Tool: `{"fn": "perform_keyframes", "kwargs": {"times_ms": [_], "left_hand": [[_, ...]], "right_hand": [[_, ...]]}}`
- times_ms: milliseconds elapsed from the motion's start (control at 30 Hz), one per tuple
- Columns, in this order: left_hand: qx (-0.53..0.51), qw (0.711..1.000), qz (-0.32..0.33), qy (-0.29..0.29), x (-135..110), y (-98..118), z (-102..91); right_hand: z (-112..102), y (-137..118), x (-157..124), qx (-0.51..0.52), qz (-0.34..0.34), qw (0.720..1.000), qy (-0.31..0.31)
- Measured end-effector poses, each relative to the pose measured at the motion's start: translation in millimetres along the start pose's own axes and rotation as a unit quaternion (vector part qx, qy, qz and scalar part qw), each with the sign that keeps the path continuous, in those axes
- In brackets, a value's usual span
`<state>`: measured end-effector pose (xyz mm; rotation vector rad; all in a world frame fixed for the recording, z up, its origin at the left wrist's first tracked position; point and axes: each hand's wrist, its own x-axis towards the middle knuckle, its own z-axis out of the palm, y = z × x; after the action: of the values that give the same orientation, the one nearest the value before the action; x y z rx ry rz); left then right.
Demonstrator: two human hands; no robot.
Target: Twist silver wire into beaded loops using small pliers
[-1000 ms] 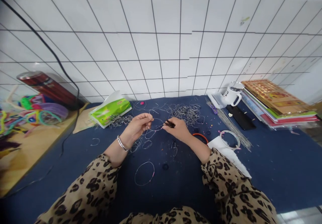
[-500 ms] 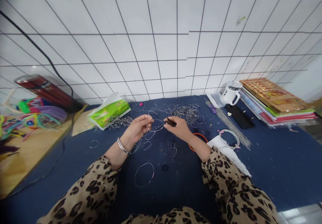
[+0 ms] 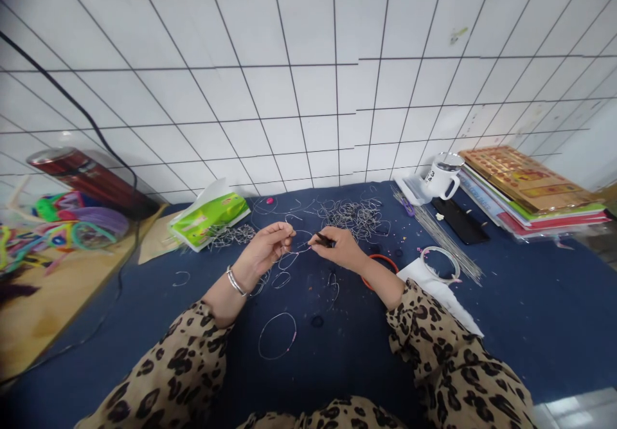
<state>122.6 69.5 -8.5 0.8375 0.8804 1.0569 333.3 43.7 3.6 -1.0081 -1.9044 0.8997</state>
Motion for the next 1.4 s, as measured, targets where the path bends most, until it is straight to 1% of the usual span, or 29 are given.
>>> {"fn": "perform_keyframes", "kwargs": {"times_ms": [167, 300, 433, 567, 633, 767, 867, 933, 1033, 1167, 1267, 1400], "left_hand": [[-0.015, 1.0, -0.021, -0.009, 1.7, -1.4, -1.9], [-0.01, 0.998, -0.047, -0.034, 0.5, -3.1, -0.7], [0.004, 0.995, -0.067, -0.069, -3.5, -6.5, 6.4], [0.005, 0.994, -0.069, -0.088, -8.5, -9.9, 15.4], [0.001, 0.995, -0.059, -0.083, -9.9, -9.9, 18.1], [-0.007, 0.999, -0.016, -0.041, -9.6, -7.6, 18.1], [-0.014, 1.0, 0.013, -0.016, -8.2, -7.2, 16.6], [-0.011, 1.0, 0.026, -0.011, -7.9, -8.4, 16.9], [-0.003, 0.999, 0.036, -0.007, -8.5, -10.7, 19.0], [0.013, 0.999, 0.031, -0.002, -10.3, -12.9, 21.6], [0.035, 0.999, 0.007, -0.018, -11.3, -15.5, 22.9], [0.053, 0.998, -0.007, -0.044, -12.8, -21.4, 26.3]], "right_hand": [[-1.3, 2.7, 1.5, -0.002, -0.009, 1.0, 0.02], [-3.7, 5.2, 2.3, -0.008, 0.005, 0.999, 0.034], [-3.6, 6.1, 1.9, -0.017, 0.021, 0.999, 0.038], [-3.6, 6.0, 1.7, -0.015, 0.027, 0.999, 0.042], [-5.4, 6.6, 2.5, -0.01, 0.048, 0.998, 0.05], [-11.6, 10.4, 5.7, 0.03, 0.111, 0.991, 0.064], [-13.1, 14.0, 7.7, 0.081, 0.161, 0.983, 0.026], [-11.7, 15.8, 7.9, 0.104, 0.178, 0.979, -0.007], [-8.3, 17.9, 7.0, 0.106, 0.178, 0.978, -0.023], [-5.5, 20.3, 6.3, 0.096, 0.188, 0.977, 0.001], [-4.8, 20.5, 6.3, 0.083, 0.183, 0.98, 0.016], [-4.2, 17.4, 5.1, 0.063, 0.161, 0.985, 0.012]]}}
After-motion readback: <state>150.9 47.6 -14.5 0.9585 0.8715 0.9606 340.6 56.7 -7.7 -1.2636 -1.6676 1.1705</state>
